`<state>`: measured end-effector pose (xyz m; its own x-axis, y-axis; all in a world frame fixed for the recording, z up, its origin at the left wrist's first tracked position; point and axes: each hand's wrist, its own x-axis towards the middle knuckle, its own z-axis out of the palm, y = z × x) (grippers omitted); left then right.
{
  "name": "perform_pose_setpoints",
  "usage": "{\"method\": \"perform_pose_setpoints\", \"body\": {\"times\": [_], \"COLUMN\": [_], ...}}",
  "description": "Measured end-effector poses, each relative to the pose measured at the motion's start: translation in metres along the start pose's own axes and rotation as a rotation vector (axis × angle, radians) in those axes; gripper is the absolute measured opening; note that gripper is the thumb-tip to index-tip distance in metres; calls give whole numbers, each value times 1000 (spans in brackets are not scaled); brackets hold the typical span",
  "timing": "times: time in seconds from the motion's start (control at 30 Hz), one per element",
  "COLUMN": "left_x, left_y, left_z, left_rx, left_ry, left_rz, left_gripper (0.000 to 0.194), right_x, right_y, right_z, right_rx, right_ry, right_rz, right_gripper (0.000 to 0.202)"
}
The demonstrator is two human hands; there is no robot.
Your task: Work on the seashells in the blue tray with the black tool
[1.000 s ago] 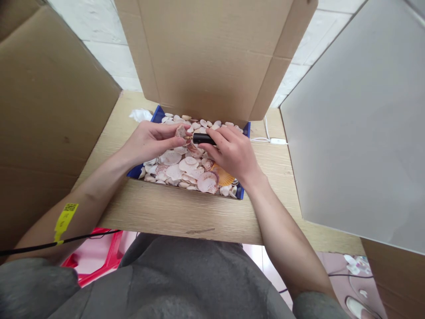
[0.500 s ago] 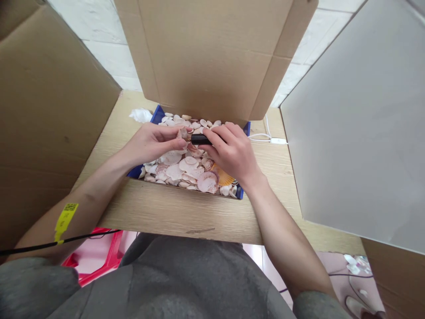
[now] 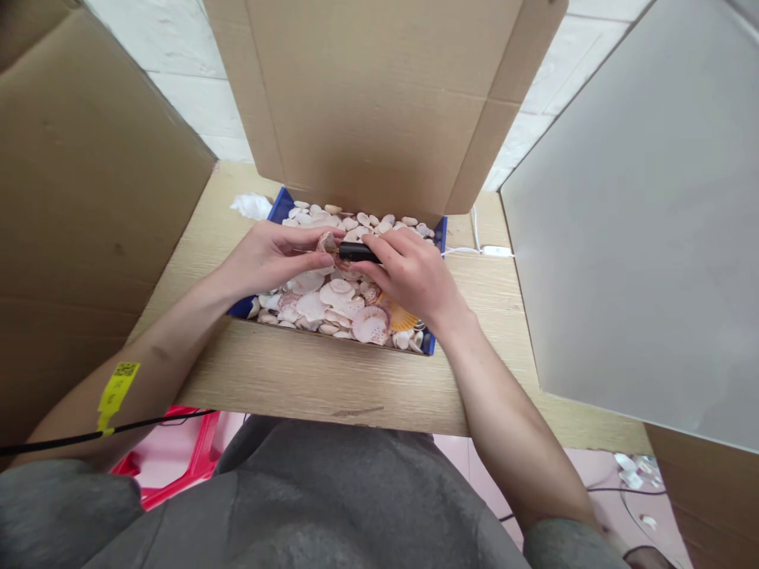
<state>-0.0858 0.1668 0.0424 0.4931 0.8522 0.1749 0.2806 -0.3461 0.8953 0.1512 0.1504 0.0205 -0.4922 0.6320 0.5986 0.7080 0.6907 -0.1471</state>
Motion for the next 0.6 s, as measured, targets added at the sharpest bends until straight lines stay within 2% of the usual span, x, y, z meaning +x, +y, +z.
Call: {"method": "perform_pose_setpoints", "body": {"times": [0.27,0.43,0.6], "left_x": [0,0,0], "left_y": [-7,-5,-5], "left_z": [1,2,2], "left_rx": [-24,-40,-32], "left_ry": [90,97,101], "left_rz": [12,-26,-13], "left_gripper": [33,40,39], "right_x": [1,0,0], "right_y": [-1,-1,-2], "right_z": [0,0,0], "right_rx": [39,47,19], "right_ry": [2,-27,-60], "right_rz": [-22,-13,0], "right_gripper": [34,33,32]}}
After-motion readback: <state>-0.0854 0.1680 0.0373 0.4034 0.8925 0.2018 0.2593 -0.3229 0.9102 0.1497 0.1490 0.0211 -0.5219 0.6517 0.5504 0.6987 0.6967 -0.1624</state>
